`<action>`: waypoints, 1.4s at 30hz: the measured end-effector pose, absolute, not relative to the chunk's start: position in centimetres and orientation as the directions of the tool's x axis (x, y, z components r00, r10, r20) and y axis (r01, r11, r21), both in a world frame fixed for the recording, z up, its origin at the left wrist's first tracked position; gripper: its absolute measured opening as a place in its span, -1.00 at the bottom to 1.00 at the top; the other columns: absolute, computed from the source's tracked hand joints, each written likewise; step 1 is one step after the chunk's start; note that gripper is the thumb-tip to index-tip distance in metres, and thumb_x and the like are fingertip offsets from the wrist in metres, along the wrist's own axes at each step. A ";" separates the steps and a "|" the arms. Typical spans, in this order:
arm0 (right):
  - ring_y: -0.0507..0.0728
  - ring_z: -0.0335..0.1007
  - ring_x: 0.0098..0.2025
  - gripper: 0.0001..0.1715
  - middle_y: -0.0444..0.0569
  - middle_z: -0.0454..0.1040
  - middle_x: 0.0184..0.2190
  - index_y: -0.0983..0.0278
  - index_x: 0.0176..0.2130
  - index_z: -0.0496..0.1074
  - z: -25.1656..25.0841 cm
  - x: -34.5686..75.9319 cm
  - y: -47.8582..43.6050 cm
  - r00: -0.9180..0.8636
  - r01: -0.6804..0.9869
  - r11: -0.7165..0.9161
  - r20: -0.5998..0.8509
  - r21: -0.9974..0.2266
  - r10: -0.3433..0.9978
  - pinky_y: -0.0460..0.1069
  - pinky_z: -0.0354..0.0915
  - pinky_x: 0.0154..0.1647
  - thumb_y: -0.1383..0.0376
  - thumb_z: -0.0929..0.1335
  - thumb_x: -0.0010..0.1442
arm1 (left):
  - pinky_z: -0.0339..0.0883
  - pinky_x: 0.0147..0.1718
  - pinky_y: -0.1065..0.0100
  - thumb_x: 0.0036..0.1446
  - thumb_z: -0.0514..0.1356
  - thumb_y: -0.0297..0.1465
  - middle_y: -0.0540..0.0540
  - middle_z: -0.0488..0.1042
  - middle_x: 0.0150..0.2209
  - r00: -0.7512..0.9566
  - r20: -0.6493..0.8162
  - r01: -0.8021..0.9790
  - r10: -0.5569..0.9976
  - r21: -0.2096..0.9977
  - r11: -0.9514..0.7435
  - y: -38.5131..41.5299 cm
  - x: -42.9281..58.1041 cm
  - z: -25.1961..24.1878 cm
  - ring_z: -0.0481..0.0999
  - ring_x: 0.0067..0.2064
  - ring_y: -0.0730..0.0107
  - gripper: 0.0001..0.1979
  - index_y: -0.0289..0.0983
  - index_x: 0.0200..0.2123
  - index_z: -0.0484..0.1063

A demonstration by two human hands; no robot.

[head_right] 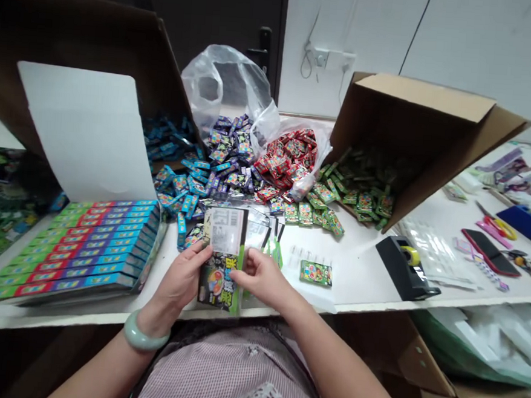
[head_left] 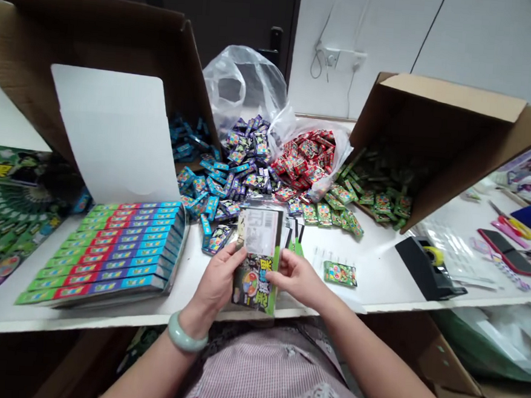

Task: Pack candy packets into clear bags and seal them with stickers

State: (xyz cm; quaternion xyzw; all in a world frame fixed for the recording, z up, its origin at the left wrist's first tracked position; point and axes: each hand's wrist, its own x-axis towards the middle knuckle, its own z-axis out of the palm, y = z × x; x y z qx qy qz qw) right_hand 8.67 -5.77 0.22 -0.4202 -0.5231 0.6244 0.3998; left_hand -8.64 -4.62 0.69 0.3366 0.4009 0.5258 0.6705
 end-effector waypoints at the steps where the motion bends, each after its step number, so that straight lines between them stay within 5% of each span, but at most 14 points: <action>1: 0.18 0.49 -0.24 -0.57 -0.14 0.53 -0.38 0.20 -0.30 0.41 -0.1 8.9 -6.1 -0.348 -0.045 -0.150 -0.126 -0.988 0.929 0.09 0.43 -0.18 0.03 0.52 -0.07 | 0.49 -0.18 0.29 0.01 0.35 -0.23 -0.15 0.58 -0.14 0.105 -0.163 -0.434 0.981 0.880 0.193 -4.5 -8.5 0.8 0.58 -0.17 0.24 -0.57 -0.29 -0.07 0.44; 6: 0.18 0.49 -0.13 -0.53 -0.10 0.53 -0.26 0.20 -0.16 0.39 -0.6 10.1 -6.8 -0.455 -0.091 -0.232 -0.167 -0.968 0.875 0.13 0.38 -0.03 0.09 0.51 -0.03 | 0.48 -0.29 0.41 0.12 0.26 -0.32 -0.05 0.54 -0.11 0.035 -0.029 -0.346 0.999 0.937 0.040 -4.0 -8.1 1.8 0.56 -0.26 0.41 -0.39 -0.12 0.22 0.16; 9: 0.12 0.48 -0.19 -0.27 -0.10 0.48 -0.23 0.13 0.08 0.23 0.0 11.0 -6.5 -0.221 -0.080 -0.093 -0.073 -0.992 0.973 0.05 0.39 -0.13 0.19 0.52 -0.03 | 0.50 -0.25 0.38 0.18 0.21 -0.30 -0.03 0.53 -0.10 0.074 -0.024 -0.271 0.997 0.962 0.043 -4.7 -8.0 1.2 0.57 -0.21 0.37 -0.33 -0.01 0.29 -0.01; 11: 0.06 0.46 -0.31 -0.14 -0.11 0.44 -0.21 0.08 0.18 0.11 0.4 11.3 -6.3 -0.065 -0.024 -0.002 -0.001 -1.000 0.998 0.01 0.39 -0.24 0.23 0.50 -0.01 | 0.50 -0.22 0.36 0.17 0.22 -0.25 -0.06 0.53 -0.07 0.136 -0.075 -0.208 0.988 0.973 0.103 -5.2 -8.1 0.5 0.58 -0.16 0.31 -0.38 -0.03 0.26 0.08; 14: 0.03 0.41 -0.41 -0.30 -0.11 0.43 -0.23 0.07 0.14 0.21 0.4 11.1 -6.3 -0.020 0.075 0.045 0.044 -0.996 0.999 -0.03 0.36 -0.36 0.24 0.45 0.04 | 0.50 -0.20 0.34 0.11 0.26 -0.16 -0.07 0.54 -0.05 0.140 -0.108 -0.114 0.984 0.986 0.124 -5.7 -9.0 -0.5 0.56 -0.08 0.21 -0.44 -0.06 0.17 0.25; 20: 0.05 0.40 -0.36 -0.73 -0.09 0.48 -0.32 0.17 -0.07 0.45 1.3 11.0 -6.3 -0.236 0.293 0.164 0.095 -0.942 0.967 -0.05 0.33 -0.34 0.26 0.34 0.21 | 0.46 -0.12 0.28 0.06 0.23 -0.03 -0.10 0.59 -0.25 -0.016 0.061 0.201 0.998 0.978 -0.056 -5.6 -10.8 0.2 0.55 -0.14 0.15 -0.63 -0.22 -0.31 0.57; 24: 0.10 0.36 -0.29 -0.81 -0.05 0.44 -0.38 0.23 -0.35 0.45 2.5 11.4 -5.3 -0.268 0.376 0.338 0.248 -0.863 0.931 0.01 0.30 -0.23 0.23 0.30 0.26 | 0.42 -0.11 0.30 0.13 0.22 -0.16 -0.12 0.60 -0.24 0.054 0.086 0.118 0.995 0.989 -0.092 -5.7 -10.0 1.6 0.55 -0.15 0.22 -0.73 -0.25 -0.31 0.54; 28: 0.04 0.32 -0.42 -0.79 -0.10 0.41 -0.38 0.20 -0.20 0.40 2.2 11.5 -4.4 -0.226 0.098 0.083 0.059 -0.992 0.972 -0.07 0.26 -0.50 0.17 0.39 0.16 | 0.44 -0.17 0.29 0.14 0.24 -0.25 -0.15 0.60 -0.16 0.092 0.006 -0.093 0.996 0.996 0.003 -5.7 -9.4 2.0 0.57 -0.15 0.27 -0.66 -0.25 -0.03 0.44; 30: 0.05 0.34 -0.41 -0.71 -0.12 0.40 -0.39 0.19 -0.15 0.40 2.2 11.6 -4.5 -0.226 0.044 0.030 0.019 -0.999 0.974 -0.08 0.27 -0.52 0.15 0.42 0.12 | 0.43 -0.11 0.26 0.12 0.26 -0.30 -0.15 0.61 -0.18 0.116 0.033 -0.100 0.993 0.995 -0.021 -5.8 -9.5 2.0 0.57 -0.12 0.27 -0.73 -0.28 -0.11 0.48; 35: 0.12 0.40 -0.17 -0.86 0.00 0.45 -0.24 0.24 -0.33 0.45 3.6 11.6 -5.2 -0.319 0.207 0.228 0.155 -0.951 0.935 -0.02 0.33 -0.32 0.21 0.39 0.17 | 0.44 -0.12 0.31 0.05 0.32 -0.34 -0.11 0.60 -0.24 0.137 0.122 -0.129 0.983 0.986 -0.104 -5.8 -9.5 2.6 0.57 -0.17 0.32 -0.86 -0.29 -0.35 0.50; 42: 0.02 0.31 -0.41 -0.84 -0.12 0.43 -0.43 0.27 -0.32 0.41 5.1 10.8 -4.0 -0.337 0.213 0.050 -0.025 -0.976 0.941 -0.06 0.24 -0.41 0.21 0.40 0.15 | 0.34 -0.42 0.46 0.03 0.32 -0.35 0.00 0.48 -0.45 0.096 0.062 -0.064 0.993 0.996 -0.056 -5.1 -9.0 3.4 0.46 -0.41 0.47 -0.85 -0.29 -0.42 0.45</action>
